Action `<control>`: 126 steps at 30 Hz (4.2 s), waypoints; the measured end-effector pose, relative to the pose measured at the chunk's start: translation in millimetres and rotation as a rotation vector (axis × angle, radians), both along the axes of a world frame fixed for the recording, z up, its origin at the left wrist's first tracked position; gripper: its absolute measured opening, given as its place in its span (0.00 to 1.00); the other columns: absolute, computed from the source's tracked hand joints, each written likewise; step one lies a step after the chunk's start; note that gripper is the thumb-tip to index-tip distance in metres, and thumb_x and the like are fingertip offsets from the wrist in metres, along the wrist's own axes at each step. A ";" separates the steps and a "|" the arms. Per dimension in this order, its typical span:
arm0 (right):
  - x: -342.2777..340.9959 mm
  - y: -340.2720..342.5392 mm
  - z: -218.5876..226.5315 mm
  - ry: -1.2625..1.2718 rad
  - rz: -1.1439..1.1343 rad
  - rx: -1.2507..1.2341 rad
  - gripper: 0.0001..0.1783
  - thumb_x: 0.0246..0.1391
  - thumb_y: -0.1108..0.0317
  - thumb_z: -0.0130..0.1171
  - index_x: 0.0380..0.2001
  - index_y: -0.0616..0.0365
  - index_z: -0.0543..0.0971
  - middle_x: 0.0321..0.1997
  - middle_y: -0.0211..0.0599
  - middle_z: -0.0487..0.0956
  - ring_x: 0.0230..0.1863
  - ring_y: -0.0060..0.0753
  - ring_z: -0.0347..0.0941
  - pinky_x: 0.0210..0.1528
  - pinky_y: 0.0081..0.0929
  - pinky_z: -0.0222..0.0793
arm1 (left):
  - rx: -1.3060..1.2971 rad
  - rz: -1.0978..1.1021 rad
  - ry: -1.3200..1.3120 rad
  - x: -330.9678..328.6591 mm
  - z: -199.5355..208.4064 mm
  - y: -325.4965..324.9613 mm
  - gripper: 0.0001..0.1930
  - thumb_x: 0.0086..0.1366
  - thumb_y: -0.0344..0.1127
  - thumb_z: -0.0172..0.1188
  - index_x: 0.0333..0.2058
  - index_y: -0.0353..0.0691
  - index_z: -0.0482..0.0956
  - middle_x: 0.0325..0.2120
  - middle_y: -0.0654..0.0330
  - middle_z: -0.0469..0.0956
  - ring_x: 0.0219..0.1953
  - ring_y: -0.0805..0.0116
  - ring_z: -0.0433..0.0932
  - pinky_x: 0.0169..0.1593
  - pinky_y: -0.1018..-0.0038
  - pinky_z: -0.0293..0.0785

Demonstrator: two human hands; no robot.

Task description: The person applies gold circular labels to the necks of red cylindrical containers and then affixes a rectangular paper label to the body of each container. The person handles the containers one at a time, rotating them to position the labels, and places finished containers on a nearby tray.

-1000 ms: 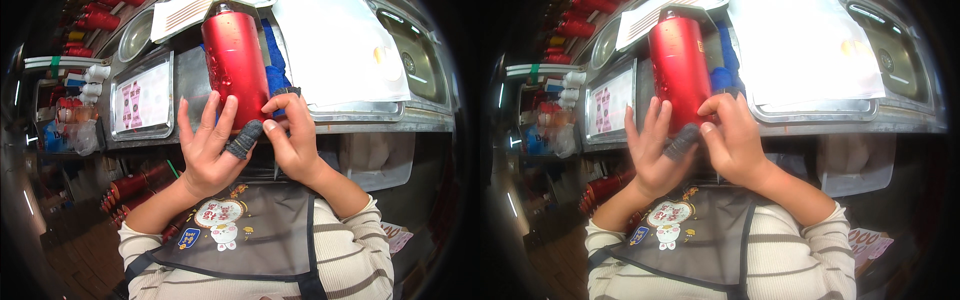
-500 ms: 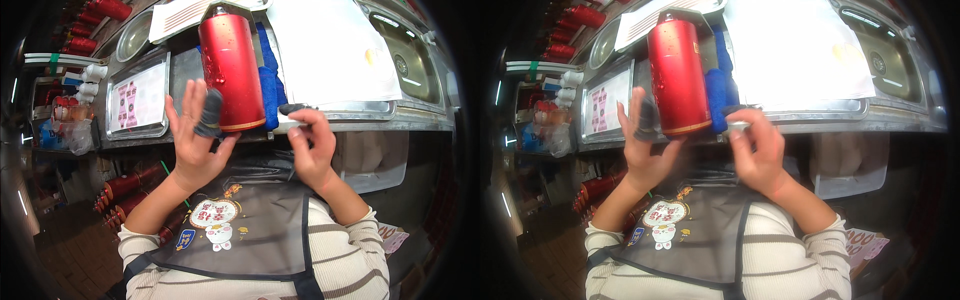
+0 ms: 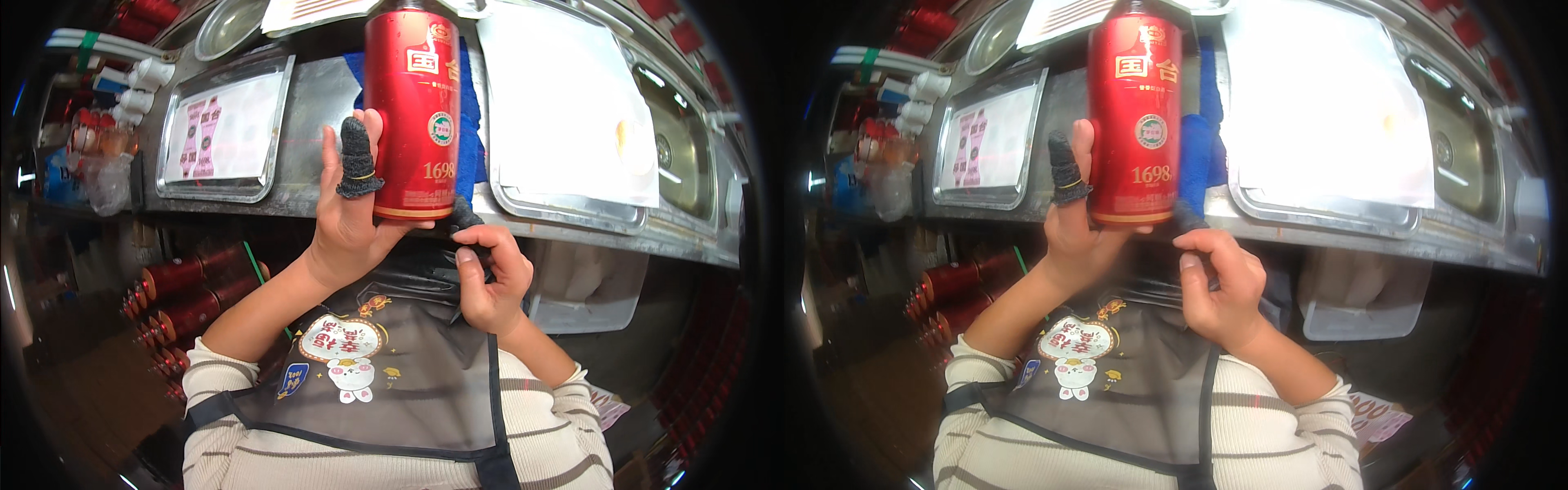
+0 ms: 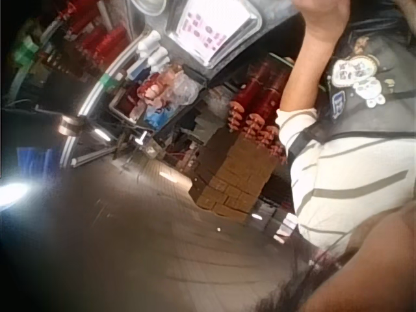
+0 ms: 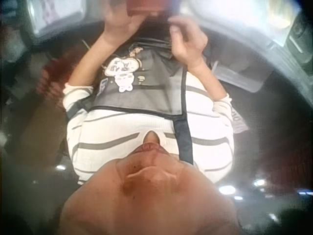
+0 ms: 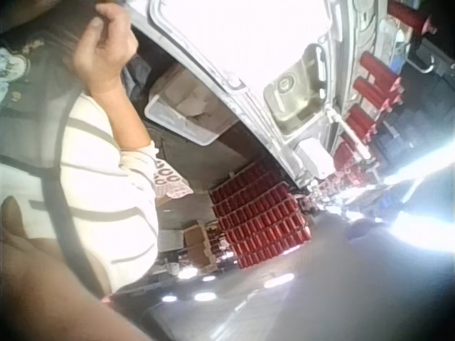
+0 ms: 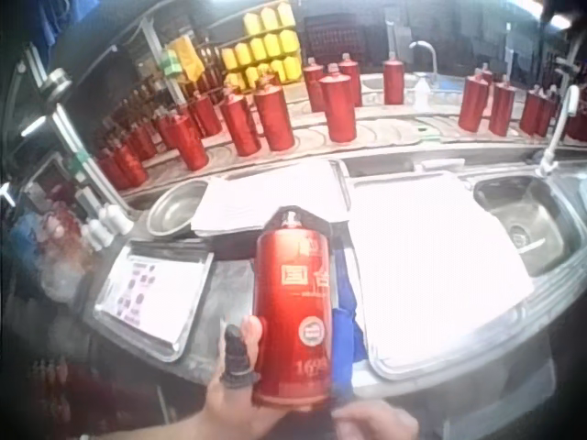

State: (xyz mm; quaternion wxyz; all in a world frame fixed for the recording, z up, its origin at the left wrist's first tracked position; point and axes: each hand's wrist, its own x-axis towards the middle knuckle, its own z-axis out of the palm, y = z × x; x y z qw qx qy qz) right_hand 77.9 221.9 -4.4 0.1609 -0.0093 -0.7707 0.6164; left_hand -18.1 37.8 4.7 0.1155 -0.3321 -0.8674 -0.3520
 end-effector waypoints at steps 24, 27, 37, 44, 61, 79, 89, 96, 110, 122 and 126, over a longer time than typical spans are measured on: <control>-20.5 -6.1 38.5 0.326 0.225 0.715 0.20 0.37 0.85 0.61 0.39 0.61 0.80 0.21 0.31 0.75 0.14 0.29 0.65 0.20 0.27 0.59 | 0.675 -0.080 -0.629 12.0 -24.2 3.5 0.15 0.74 0.41 0.51 0.43 0.32 0.72 0.38 0.55 0.73 0.43 0.58 0.73 0.73 0.46 0.34; -23.3 -4.1 52.2 0.323 0.292 0.927 0.21 0.34 0.80 0.61 0.39 0.58 0.81 0.18 0.28 0.71 0.14 0.30 0.64 0.20 0.28 0.58 | 0.853 -0.087 -0.750 13.5 -24.3 10.4 0.17 0.75 0.38 0.49 0.53 0.29 0.70 0.57 0.51 0.71 0.55 0.63 0.72 0.73 0.58 0.45; -32.9 -19.7 60.3 0.315 0.641 0.827 0.13 0.40 0.73 0.63 0.33 0.58 0.77 0.18 0.31 0.73 0.16 0.34 0.73 0.18 0.32 0.66 | 0.863 0.082 -0.479 -19.4 10.0 -14.4 0.25 0.74 0.35 0.46 0.65 0.25 0.64 0.62 0.46 0.71 0.66 0.58 0.69 0.70 0.63 0.58; -16.1 31.3 46.5 -0.029 -0.028 0.546 0.36 0.43 0.69 0.74 0.57 0.63 0.74 0.45 0.41 0.78 0.27 0.28 0.71 0.28 0.27 0.67 | 0.505 0.243 -0.193 -128.1 39.4 52.5 0.19 0.70 0.46 0.53 0.27 0.36 0.79 0.30 0.47 0.81 0.36 0.50 0.82 0.42 0.61 0.77; -12.7 22.1 33.3 -0.035 0.589 0.154 0.54 0.43 0.72 0.76 0.72 0.62 0.59 0.59 0.47 0.77 0.55 0.39 0.78 0.51 0.29 0.77 | 0.837 -0.023 -0.559 -38.4 48.6 -69.0 0.12 0.58 0.35 0.71 0.37 0.35 0.83 0.32 0.61 0.84 0.35 0.74 0.80 0.42 0.75 0.75; -23.4 -44.6 44.7 0.137 0.999 0.424 0.40 0.56 0.59 0.70 0.69 0.58 0.67 0.50 0.40 0.81 0.19 0.10 0.58 0.20 0.13 0.51 | -0.166 2.288 0.109 549.2 13.1 -170.2 0.12 0.56 0.32 0.68 0.29 0.33 0.74 0.26 0.50 0.74 0.29 0.52 0.74 0.35 0.60 0.70; -29.7 -28.6 43.6 0.106 0.924 0.504 0.34 0.57 0.69 0.67 0.64 0.65 0.69 0.45 0.35 0.81 0.20 0.10 0.59 0.21 0.14 0.53 | -0.274 2.507 0.055 632.7 -40.2 -250.2 0.12 0.57 0.35 0.69 0.34 0.36 0.76 0.30 0.46 0.80 0.36 0.40 0.79 0.38 0.52 0.74; -24.2 -7.0 33.5 -0.068 0.815 0.376 0.35 0.53 0.75 0.68 0.64 0.65 0.70 0.41 0.31 0.79 0.25 0.13 0.67 0.27 0.13 0.61 | -0.391 2.549 0.004 646.1 -64.9 -279.3 0.24 0.61 0.48 0.66 0.51 0.43 0.74 0.32 0.44 0.82 0.41 0.36 0.80 0.43 0.49 0.75; -18.8 77.3 41.3 -0.105 0.550 -0.167 0.29 0.57 0.76 0.64 0.63 0.62 0.73 0.44 0.32 0.79 0.32 0.12 0.70 0.33 0.12 0.65 | 0.470 1.287 0.301 195.0 16.4 -225.0 0.14 0.69 0.31 0.62 0.48 0.28 0.77 0.52 0.54 0.80 0.50 0.65 0.79 0.58 0.71 0.70; -23.8 130.4 34.4 -0.364 0.295 -0.420 0.24 0.58 0.80 0.59 0.59 0.68 0.73 0.42 0.37 0.80 0.36 0.16 0.74 0.37 0.12 0.71 | 0.241 0.544 0.333 -217.9 92.6 -44.2 0.24 0.57 0.38 0.70 0.43 0.29 0.67 0.47 0.34 0.79 0.51 0.44 0.81 0.51 0.56 0.76; -37.8 128.9 25.9 -0.354 0.245 -0.485 0.24 0.57 0.81 0.59 0.59 0.68 0.74 0.43 0.37 0.80 0.36 0.15 0.74 0.38 0.12 0.71 | 0.155 0.691 0.147 -331.2 123.1 -13.7 0.40 0.49 0.48 0.75 0.52 0.30 0.63 0.47 0.33 0.78 0.52 0.38 0.79 0.55 0.55 0.75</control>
